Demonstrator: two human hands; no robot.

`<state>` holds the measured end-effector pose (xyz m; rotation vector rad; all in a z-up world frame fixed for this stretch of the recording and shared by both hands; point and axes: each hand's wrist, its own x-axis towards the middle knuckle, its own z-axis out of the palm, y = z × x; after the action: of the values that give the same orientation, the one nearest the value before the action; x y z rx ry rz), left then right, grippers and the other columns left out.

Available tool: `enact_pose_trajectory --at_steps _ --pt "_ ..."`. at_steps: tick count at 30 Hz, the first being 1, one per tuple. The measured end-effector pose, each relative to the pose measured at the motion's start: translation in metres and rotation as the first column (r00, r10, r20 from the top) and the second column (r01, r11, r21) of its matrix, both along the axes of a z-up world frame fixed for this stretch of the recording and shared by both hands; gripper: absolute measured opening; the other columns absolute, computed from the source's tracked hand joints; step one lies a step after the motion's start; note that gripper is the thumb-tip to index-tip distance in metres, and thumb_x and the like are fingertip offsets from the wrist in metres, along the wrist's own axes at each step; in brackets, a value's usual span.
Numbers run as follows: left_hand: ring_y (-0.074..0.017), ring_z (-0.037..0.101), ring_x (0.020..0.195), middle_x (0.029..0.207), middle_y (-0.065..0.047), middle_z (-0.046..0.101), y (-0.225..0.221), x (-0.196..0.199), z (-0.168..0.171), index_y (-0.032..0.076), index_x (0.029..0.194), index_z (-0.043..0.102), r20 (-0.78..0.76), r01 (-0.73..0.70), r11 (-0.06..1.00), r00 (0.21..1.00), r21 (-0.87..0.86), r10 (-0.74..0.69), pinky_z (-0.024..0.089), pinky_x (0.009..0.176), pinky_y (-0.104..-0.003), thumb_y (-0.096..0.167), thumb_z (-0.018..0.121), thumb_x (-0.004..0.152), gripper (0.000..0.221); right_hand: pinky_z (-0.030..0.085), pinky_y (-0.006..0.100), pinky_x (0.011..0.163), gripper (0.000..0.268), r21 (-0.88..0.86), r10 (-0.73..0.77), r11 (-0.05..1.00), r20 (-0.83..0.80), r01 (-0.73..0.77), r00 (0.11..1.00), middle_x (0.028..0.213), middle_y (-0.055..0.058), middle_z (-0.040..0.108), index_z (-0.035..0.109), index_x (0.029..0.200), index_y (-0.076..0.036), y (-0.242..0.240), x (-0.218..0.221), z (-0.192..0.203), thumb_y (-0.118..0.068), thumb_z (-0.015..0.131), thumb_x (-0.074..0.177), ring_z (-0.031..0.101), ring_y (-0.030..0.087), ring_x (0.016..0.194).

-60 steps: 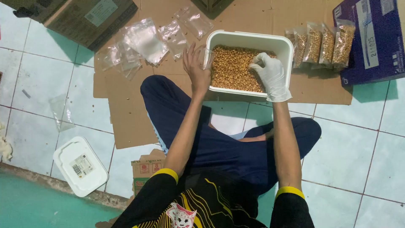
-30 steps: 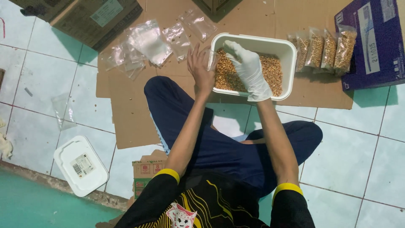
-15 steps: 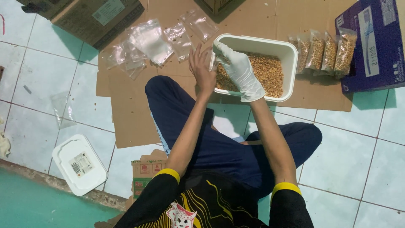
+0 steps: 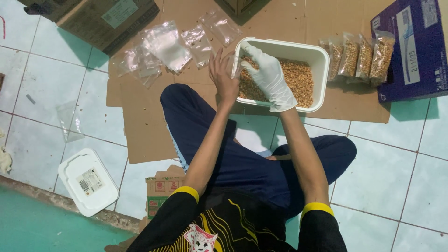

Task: A person wearing gloves sits on the floor and sorts through a container of peanuts, inspecting them individually.

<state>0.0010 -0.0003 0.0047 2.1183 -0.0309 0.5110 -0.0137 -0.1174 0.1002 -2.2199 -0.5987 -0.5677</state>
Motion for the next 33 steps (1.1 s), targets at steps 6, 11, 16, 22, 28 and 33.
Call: enact_pose_trajectory --at_steps 6,11,16,22,28,33 --pt "-0.0326 0.024 0.132 0.135 -0.004 0.038 -0.001 -0.001 0.004 0.011 0.11 0.057 0.01 -0.006 1.0 1.0 -0.007 0.006 0.019 0.108 -0.046 0.031 0.066 0.078 0.038 0.049 0.03 0.071 0.034 -0.09 -0.224 0.972 -0.084 0.216 0.971 0.106 0.01 0.064 0.056 0.112 -0.001 -0.022 -0.005 -0.007 -0.003 0.059 0.078 0.064 0.024 0.082" --pt "-0.0406 0.019 0.13 0.132 -0.007 0.038 -0.001 0.001 0.0 0.023 0.114 0.057 -0.069 0.021 0.993 0.997 -0.119 -0.029 0.011 0.104 -0.059 0.021 0.073 0.076 0.04 0.048 0.037 0.08 0.038 -0.415 -0.481 0.815 -0.092 0.406 0.872 0.101 0.01 0.06 0.051 0.12 -0.012 -0.091 0.001 -0.087 -0.019 0.063 0.084 0.059 0.026 0.094" --pt "-0.0404 0.02 0.13 0.132 -0.007 0.039 -0.002 0.005 -0.011 0.024 0.114 0.057 -0.05 0.02 0.992 0.998 -0.127 -0.027 0.012 0.104 -0.059 0.026 0.074 0.076 0.041 0.047 0.04 0.082 0.049 -0.682 -0.681 0.58 -0.106 0.446 0.724 0.099 0.015 0.054 0.046 0.119 -0.004 -0.129 -0.002 -0.14 -0.037 0.062 0.085 0.057 0.03 0.096" --pt "-0.0409 0.02 0.129 0.131 -0.007 0.04 0.001 0.003 -0.01 0.023 0.113 0.058 -0.053 0.025 0.989 0.998 -0.148 -0.033 0.01 0.105 -0.058 0.018 0.073 0.076 0.041 0.049 0.046 0.078 0.092 -0.682 -0.702 0.654 -0.386 0.328 0.598 0.106 0.019 0.05 0.038 0.126 0.001 -0.106 0.001 -0.125 -0.07 0.059 0.072 0.055 0.036 0.098" --pt "-0.0394 0.023 0.129 0.13 -0.007 0.041 -0.002 0.002 -0.005 0.023 0.113 0.057 -0.054 0.006 0.992 0.998 -0.13 -0.014 0.012 0.104 -0.057 0.03 0.074 0.075 0.042 0.041 0.045 0.089 0.077 -0.55 -0.596 0.793 -0.61 0.262 0.523 0.113 0.016 0.052 0.045 0.123 -0.009 -0.104 -0.004 -0.104 -0.062 0.064 0.071 0.051 0.033 0.109" --pt "-0.0436 0.027 0.124 0.128 -0.011 0.042 0.001 0.006 -0.011 0.017 0.11 0.057 -0.024 0.081 0.975 0.996 -0.208 -0.088 0.016 0.101 -0.06 0.024 0.073 0.077 0.037 0.042 0.04 0.089 0.06 -0.568 -0.629 0.771 -0.611 0.286 0.481 0.114 0.004 0.056 0.049 0.117 -0.025 -0.107 -0.001 -0.122 -0.058 0.062 0.069 0.051 0.022 0.11"
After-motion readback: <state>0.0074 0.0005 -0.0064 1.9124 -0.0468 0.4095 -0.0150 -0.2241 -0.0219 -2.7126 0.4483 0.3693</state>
